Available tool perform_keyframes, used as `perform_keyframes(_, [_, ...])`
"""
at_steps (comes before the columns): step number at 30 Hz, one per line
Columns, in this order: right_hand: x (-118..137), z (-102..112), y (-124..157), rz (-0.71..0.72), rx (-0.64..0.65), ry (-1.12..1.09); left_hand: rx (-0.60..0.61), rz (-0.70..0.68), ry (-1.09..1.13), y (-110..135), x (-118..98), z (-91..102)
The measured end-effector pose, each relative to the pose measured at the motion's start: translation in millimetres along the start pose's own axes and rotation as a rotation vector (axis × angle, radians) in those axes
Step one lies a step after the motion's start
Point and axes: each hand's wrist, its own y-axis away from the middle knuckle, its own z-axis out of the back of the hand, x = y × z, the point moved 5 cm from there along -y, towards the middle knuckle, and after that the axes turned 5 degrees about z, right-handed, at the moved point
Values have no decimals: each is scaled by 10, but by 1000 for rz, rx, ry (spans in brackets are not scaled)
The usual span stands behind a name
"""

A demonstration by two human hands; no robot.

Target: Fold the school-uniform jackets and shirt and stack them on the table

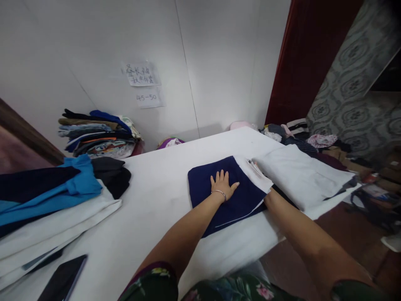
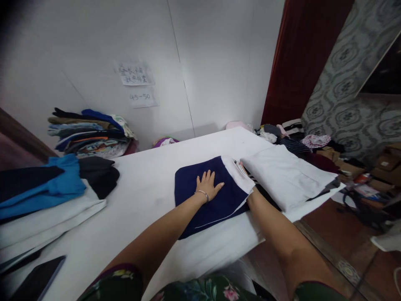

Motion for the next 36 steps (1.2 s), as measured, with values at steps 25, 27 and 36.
perform_keyframes(25, [333,-830,-140,584,359,1131,-23,119,-123,118,606,293])
perform_keyframes(27, [129,-695,-344,403,371,1220,8,130,-105,144,661,182])
perform_keyframes(36, [-217,-408,-596,271,346,1220,-17,109,8,136,710,77])
